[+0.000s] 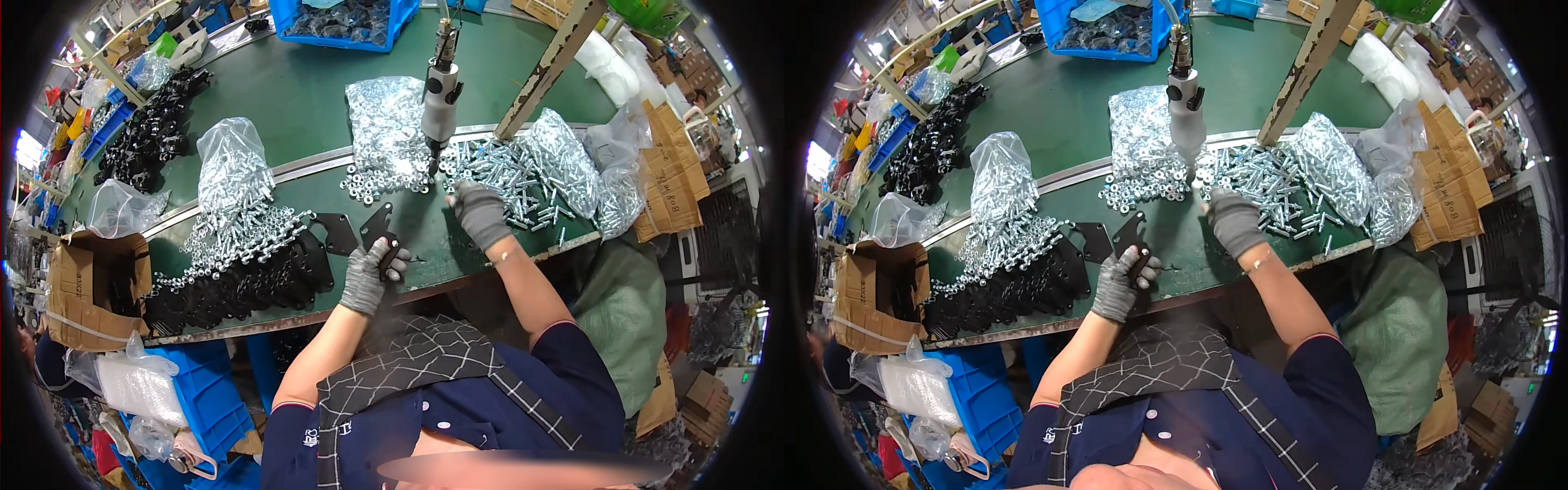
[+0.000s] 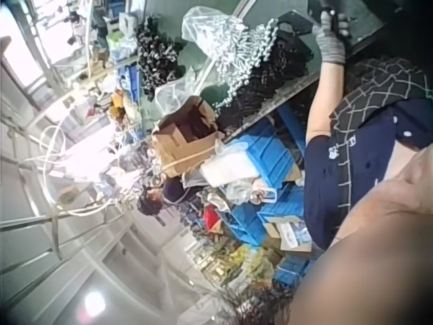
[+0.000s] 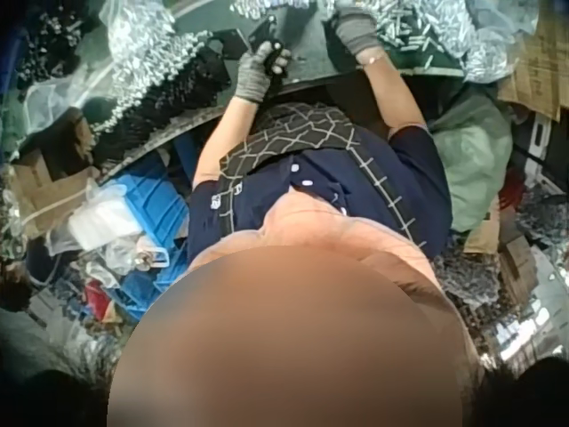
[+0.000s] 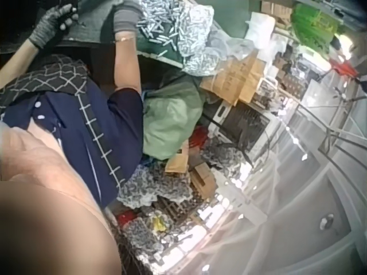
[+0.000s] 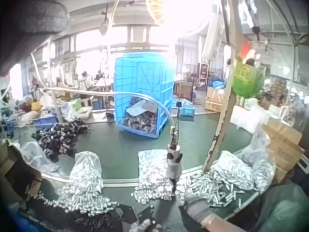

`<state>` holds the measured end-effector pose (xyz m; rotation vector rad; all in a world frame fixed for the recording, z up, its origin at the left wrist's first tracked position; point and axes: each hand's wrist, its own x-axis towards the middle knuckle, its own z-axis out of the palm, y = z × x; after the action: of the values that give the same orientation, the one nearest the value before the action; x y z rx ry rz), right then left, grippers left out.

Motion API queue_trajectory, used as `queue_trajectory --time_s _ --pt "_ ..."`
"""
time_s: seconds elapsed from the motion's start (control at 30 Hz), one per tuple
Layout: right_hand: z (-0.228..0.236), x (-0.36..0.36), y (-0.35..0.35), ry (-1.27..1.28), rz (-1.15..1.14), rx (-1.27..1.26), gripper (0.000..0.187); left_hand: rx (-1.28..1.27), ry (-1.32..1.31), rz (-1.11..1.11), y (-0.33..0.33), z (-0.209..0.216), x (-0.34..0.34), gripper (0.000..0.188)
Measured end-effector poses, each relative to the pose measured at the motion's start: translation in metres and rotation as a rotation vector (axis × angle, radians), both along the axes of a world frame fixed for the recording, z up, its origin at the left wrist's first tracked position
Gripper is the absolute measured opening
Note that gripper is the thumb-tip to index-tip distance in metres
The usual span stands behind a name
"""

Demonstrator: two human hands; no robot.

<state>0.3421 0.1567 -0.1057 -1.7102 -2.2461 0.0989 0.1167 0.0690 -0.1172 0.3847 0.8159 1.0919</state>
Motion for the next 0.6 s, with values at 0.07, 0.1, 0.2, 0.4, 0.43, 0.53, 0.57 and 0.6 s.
queue_trajectory --time_s 0.07,0.1,0.2,0.4,0.43,0.53,0.57,0.6 --pt "-0.002 -0.003 0.019 -0.212 -0.144 -0.145 0.023 -0.004 0.128 -0.04 0.004 0.001 0.008 0.026" --pt "0.001 -0.001 0.025 -0.217 -0.14 -0.142 0.023 -0.005 0.192 -0.059 0.005 0.001 0.012 0.026" --pt "0.01 -0.005 0.034 -0.136 -0.104 -0.28 0.022 -0.012 0.145 -0.048 0.008 -0.004 0.011 0.026" --pt "0.041 -0.04 -0.023 0.49 0.512 -0.227 0.013 -0.005 0.16 -0.053 0.008 -0.003 0.014 0.026" --pt "0.043 -0.043 -0.023 0.41 0.606 -0.194 0.012 -0.001 0.154 -0.044 0.008 -0.003 0.014 0.026" --pt "0.047 -0.049 -0.02 0.243 0.797 -0.13 0.011 0.007 0.14 -0.019 0.009 -0.003 0.017 0.026" --pt "0.048 -0.05 -0.02 0.128 0.871 -0.038 0.011 0.014 0.16 0.004 0.008 -0.004 0.019 0.026" --pt "0.05 -0.051 -0.02 0.011 0.942 0.056 0.011 0.02 0.18 0.027 0.008 -0.006 0.02 0.026"
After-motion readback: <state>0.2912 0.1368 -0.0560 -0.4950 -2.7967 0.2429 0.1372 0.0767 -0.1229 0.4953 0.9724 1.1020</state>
